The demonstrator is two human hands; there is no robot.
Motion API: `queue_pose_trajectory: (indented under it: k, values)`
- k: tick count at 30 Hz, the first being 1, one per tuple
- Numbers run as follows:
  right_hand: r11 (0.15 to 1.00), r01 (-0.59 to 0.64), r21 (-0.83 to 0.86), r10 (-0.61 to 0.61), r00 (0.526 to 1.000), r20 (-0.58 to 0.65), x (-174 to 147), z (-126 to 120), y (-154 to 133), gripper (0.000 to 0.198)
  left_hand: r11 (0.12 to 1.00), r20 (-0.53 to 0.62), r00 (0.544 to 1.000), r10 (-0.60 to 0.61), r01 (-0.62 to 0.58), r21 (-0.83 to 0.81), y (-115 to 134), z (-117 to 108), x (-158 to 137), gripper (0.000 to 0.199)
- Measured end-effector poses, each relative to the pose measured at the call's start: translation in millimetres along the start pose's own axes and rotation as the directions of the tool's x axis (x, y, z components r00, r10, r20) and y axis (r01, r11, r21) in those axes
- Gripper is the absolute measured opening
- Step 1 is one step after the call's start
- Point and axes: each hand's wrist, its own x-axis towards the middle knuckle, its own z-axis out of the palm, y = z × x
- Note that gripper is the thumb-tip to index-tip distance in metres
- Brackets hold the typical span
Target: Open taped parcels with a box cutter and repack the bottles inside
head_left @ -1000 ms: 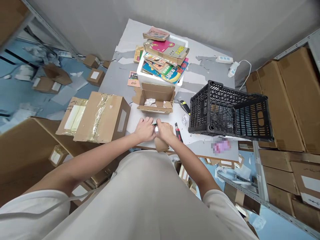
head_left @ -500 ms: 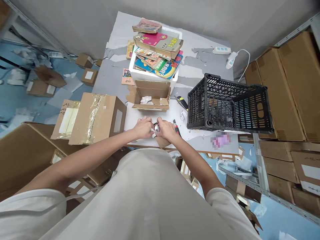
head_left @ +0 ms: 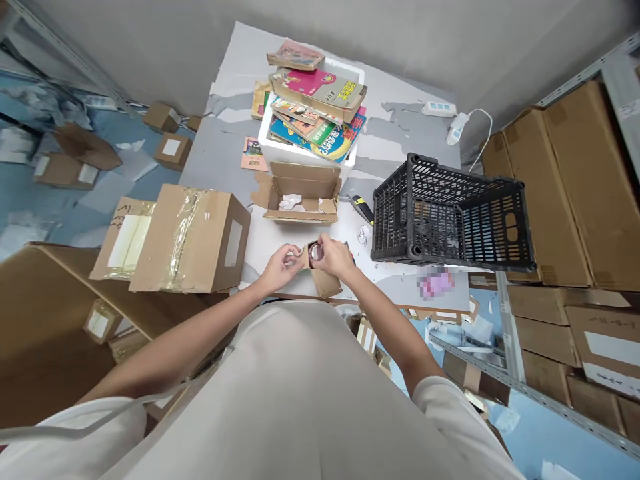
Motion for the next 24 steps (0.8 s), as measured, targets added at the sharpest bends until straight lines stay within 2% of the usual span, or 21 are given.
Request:
queue_pose_trajectory:
  k: [2, 4, 5, 7, 9, 10, 11, 13, 16, 20, 22, 24]
  values:
    - [0.999, -0.032, 0.003, 0.032, 0.999, 0.003, -2.3, -0.5, 2.7, 0.049, 0.999, -0.039, 0.999, 0.034, -0.034, 0.019, -2.4, -0.9, -5.6, 0.03]
    - [0.999, -0.034, -0.007, 0.034, 0.999, -0.001, -5.5, 0.4, 1.8, 0.048, 0.976, -0.094, 0.984, 0.151, -0.133, 0.173, 1.2, -3.0, -9.2, 0.032]
    - [0.999, -0.032, -0.015, 0.032, 0.999, -0.01, -7.0, 1.5, -0.2, 0.047, 0.942, -0.07, 0.971, 0.23, -0.204, 0.266, 4.3, -3.5, -9.9, 0.034]
    - [0.999, -0.022, -0.035, 0.021, 0.999, -0.026, -8.5, 4.6, -6.7, 0.045, 0.855, 0.078, 0.939, 0.336, -0.338, 0.394, 9.3, -2.7, -8.9, 0.048]
    - [0.998, -0.014, -0.061, 0.012, 1.0, -0.027, -7.3, 6.8, -13.9, 0.045, 0.809, 0.188, 0.922, 0.338, -0.387, 0.442, 8.8, 0.1, -4.6, 0.074]
    - [0.997, -0.013, -0.073, 0.012, 1.0, -0.02, -6.0, 6.8, -17.1, 0.045, 0.809, 0.199, 0.927, 0.319, -0.376, 0.451, 6.2, 1.8, -1.5, 0.085]
    - [0.996, -0.015, -0.084, 0.013, 1.0, -0.014, -4.7, 5.5, -20.0, 0.044, 0.819, 0.183, 0.935, 0.303, -0.353, 0.452, 2.5, 3.4, 1.8, 0.09]
    - [0.995, -0.021, -0.101, 0.019, 1.0, -0.019, -3.7, -2.0, -24.6, 0.045, 0.845, 0.136, 0.946, 0.294, -0.323, 0.426, -5.8, 5.7, 8.3, 0.085]
    - [0.994, 0.003, -0.109, -0.01, 0.998, -0.063, -12.6, -29.4, -29.3, 0.047, 0.877, 0.066, 0.95, 0.306, -0.308, 0.37, -14.3, 6.2, 14.3, 0.075]
    - [0.991, 0.082, -0.104, -0.102, 0.974, -0.202, -45.8, -92.9, -31.5, 0.049, 0.896, 0.029, 0.953, 0.302, -0.294, 0.332, -18.7, -0.7, 10.7, 0.073]
    - [0.989, 0.113, -0.097, -0.137, 0.946, -0.294, -64.9, -126.2, -30.9, 0.047, 0.894, 0.033, 0.949, 0.313, -0.306, 0.328, -17.6, -7.5, 5.5, 0.08]
    - [0.988, 0.133, -0.073, -0.151, 0.906, -0.396, -79.7, -153.1, -30.1, 0.043, 0.877, -0.008, 0.934, 0.357, -0.332, 0.346, -9.7, -15.3, 1.1, 0.098]
